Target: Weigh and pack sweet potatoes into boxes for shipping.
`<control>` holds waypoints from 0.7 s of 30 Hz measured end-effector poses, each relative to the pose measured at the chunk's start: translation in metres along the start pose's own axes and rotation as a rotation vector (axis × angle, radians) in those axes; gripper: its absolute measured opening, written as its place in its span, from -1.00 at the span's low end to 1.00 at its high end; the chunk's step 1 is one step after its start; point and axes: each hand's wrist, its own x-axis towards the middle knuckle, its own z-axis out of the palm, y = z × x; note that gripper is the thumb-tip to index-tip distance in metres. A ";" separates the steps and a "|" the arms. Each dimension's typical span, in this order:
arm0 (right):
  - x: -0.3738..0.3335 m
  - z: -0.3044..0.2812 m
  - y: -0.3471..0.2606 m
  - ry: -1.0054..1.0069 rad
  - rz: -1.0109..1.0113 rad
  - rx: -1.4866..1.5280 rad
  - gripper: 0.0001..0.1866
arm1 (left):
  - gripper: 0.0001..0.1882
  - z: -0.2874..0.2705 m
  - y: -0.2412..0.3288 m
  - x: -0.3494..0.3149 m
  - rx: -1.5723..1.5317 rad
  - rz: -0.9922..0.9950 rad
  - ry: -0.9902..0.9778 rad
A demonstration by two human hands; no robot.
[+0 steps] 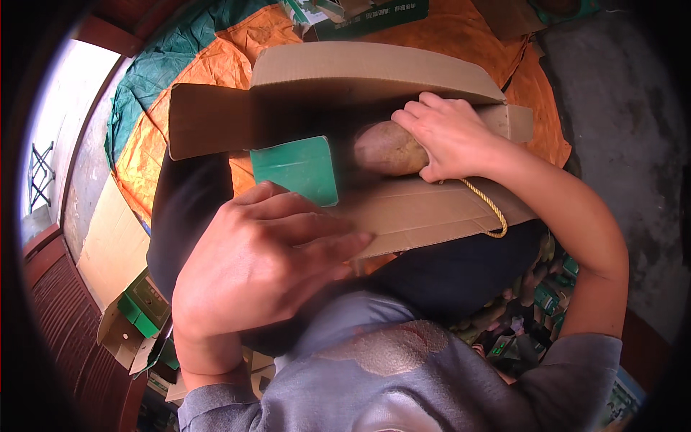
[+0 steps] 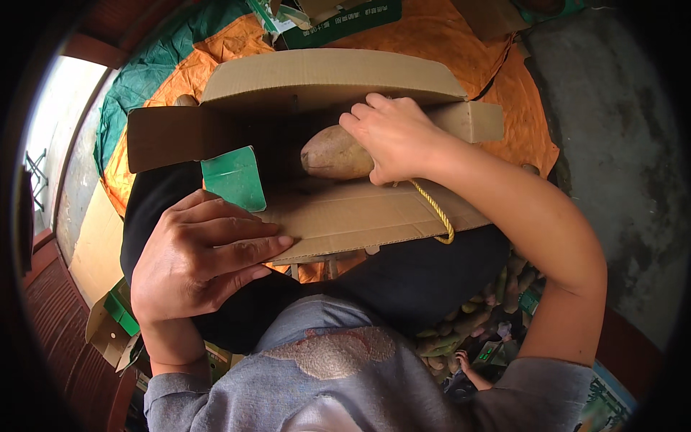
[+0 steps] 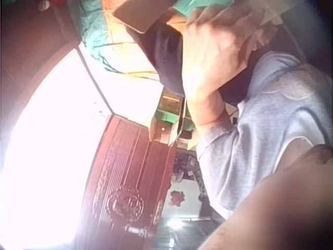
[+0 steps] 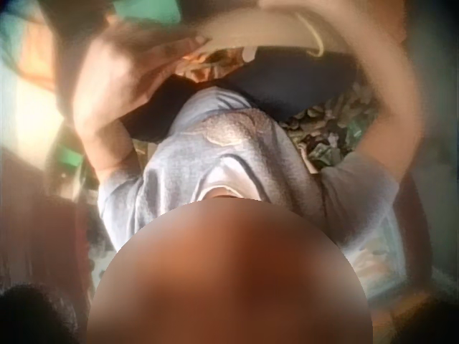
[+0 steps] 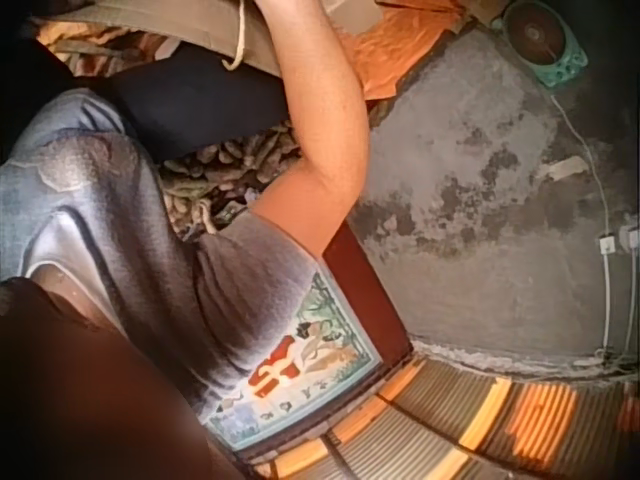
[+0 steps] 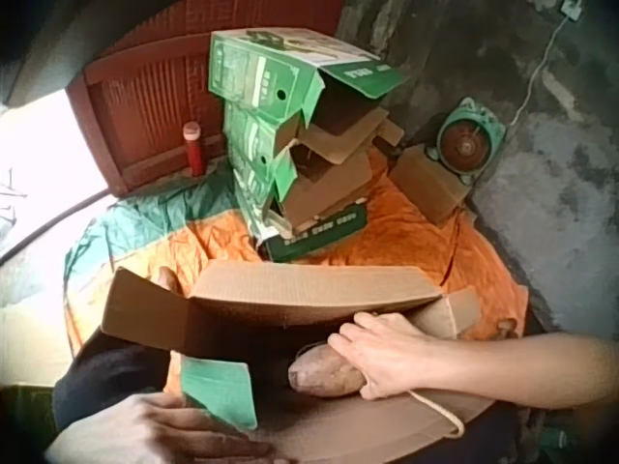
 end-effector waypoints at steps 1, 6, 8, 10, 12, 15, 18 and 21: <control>0.005 0.010 0.003 -0.079 0.023 -0.018 -0.25 | -0.65 0.000 -0.001 0.001 0.006 0.013 -0.004; -0.007 -0.001 0.007 -0.028 -0.009 0.097 -0.15 | -0.68 0.002 -0.004 0.003 0.033 0.065 0.025; -0.029 -0.011 0.013 0.312 -0.161 0.261 -0.30 | -0.69 0.004 -0.008 0.000 0.037 0.073 0.020; -0.060 -0.040 0.012 0.476 -0.088 0.586 -0.39 | -0.73 0.004 -0.008 -0.002 0.035 0.065 0.038; -0.118 -0.043 0.034 0.707 0.023 0.694 -0.43 | -0.69 0.005 -0.010 0.004 0.014 0.080 0.027; -0.212 -0.010 0.059 1.187 0.402 0.737 -0.52 | -0.60 -0.002 0.005 0.012 -0.048 0.030 0.039; -0.271 0.114 0.099 1.303 0.804 0.905 -0.57 | -0.66 -0.007 0.018 -0.009 0.077 -0.095 0.237; -0.353 0.293 0.084 1.159 0.946 0.826 -0.62 | -0.71 0.012 -0.018 -0.010 -0.026 -0.052 0.602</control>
